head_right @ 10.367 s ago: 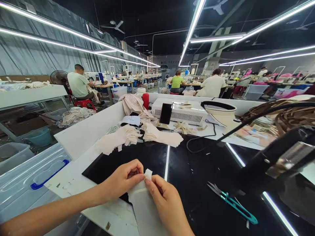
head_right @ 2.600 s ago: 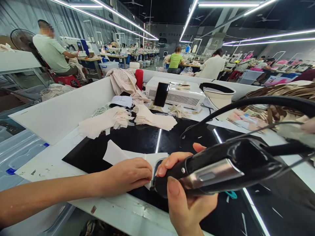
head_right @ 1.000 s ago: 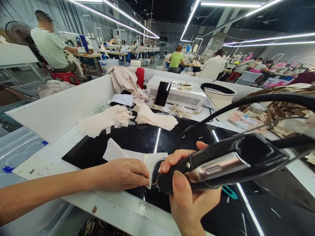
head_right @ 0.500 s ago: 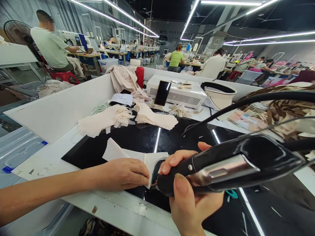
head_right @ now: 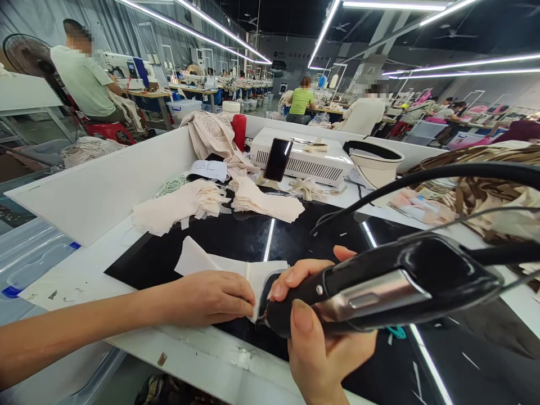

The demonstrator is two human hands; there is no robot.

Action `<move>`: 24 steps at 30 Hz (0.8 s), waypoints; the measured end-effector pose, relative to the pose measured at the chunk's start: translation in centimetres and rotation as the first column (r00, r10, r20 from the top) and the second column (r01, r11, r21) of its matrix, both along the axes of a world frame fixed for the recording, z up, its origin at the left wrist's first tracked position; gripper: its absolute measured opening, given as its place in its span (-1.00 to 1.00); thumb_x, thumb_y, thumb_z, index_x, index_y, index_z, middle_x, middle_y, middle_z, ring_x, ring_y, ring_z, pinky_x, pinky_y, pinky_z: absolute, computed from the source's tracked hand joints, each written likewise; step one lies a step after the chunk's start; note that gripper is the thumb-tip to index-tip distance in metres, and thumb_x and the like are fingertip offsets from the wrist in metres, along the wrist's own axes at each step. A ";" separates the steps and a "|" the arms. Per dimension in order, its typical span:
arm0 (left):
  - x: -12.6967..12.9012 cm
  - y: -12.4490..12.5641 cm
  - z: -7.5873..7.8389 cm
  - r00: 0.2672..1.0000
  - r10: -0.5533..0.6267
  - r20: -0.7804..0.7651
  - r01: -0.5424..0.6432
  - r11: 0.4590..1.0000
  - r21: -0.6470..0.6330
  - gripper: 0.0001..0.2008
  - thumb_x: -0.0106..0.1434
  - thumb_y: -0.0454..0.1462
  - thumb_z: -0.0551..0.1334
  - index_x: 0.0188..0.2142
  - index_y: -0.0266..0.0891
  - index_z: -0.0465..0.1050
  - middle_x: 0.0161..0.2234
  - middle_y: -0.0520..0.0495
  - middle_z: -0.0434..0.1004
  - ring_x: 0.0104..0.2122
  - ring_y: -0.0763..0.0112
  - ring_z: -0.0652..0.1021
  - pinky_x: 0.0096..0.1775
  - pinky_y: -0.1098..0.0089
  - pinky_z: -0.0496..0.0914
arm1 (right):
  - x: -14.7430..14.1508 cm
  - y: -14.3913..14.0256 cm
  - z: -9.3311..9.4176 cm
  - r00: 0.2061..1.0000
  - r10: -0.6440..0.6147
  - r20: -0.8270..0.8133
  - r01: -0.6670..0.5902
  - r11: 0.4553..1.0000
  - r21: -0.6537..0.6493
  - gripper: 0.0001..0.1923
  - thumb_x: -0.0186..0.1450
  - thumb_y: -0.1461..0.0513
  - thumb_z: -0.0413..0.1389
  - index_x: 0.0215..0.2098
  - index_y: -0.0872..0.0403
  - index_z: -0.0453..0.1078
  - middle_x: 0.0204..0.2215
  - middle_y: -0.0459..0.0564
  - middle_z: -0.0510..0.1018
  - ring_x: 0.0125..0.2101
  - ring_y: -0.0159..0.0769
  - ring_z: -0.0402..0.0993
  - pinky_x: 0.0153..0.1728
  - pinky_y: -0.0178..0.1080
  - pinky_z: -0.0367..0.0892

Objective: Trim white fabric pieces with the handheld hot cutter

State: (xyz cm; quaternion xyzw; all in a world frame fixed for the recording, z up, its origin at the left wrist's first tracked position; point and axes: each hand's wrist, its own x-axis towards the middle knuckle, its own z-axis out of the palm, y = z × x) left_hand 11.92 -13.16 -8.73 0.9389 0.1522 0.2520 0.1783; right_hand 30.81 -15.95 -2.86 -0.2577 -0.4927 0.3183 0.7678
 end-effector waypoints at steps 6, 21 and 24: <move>0.0 0.0 0.0 1.000 -0.010 0.027 0.010 1.000 0.007 -0.83 0.51 -0.40 0.20 -0.08 -0.29 0.59 -0.07 -0.19 0.67 -0.05 0.27 0.63 0.03 0.36 0.51 | 0.0 -0.1 0.0 1.000 -0.014 -0.003 0.014 1.000 -0.017 -0.50 0.23 0.12 0.39 0.08 -0.04 0.40 -0.46 -0.21 0.56 -0.59 -0.31 0.43 -0.61 -0.21 0.45; 0.0 -0.3 0.0 1.000 0.007 -0.007 -0.007 1.000 0.001 -0.82 0.53 -0.38 0.17 -0.08 -0.26 0.59 -0.05 -0.16 0.67 -0.04 0.29 0.63 0.05 0.37 0.50 | -0.1 -0.1 -0.1 1.000 -0.018 -0.008 0.018 0.999 -0.050 -0.48 0.22 0.11 0.39 0.09 -0.05 0.37 -0.45 -0.22 0.55 -0.58 -0.32 0.43 -0.58 -0.21 0.44; 0.0 -0.3 0.0 1.000 0.001 0.001 -0.001 1.000 0.015 -0.82 0.52 -0.39 0.18 -0.08 -0.28 0.59 -0.06 -0.16 0.67 -0.05 0.28 0.62 0.03 0.36 0.50 | -0.1 -0.2 -0.1 0.999 -0.023 0.021 0.024 0.999 -0.041 -0.50 0.26 0.13 0.36 0.11 -0.05 0.36 -0.45 -0.22 0.55 -0.58 -0.31 0.45 -0.57 -0.19 0.45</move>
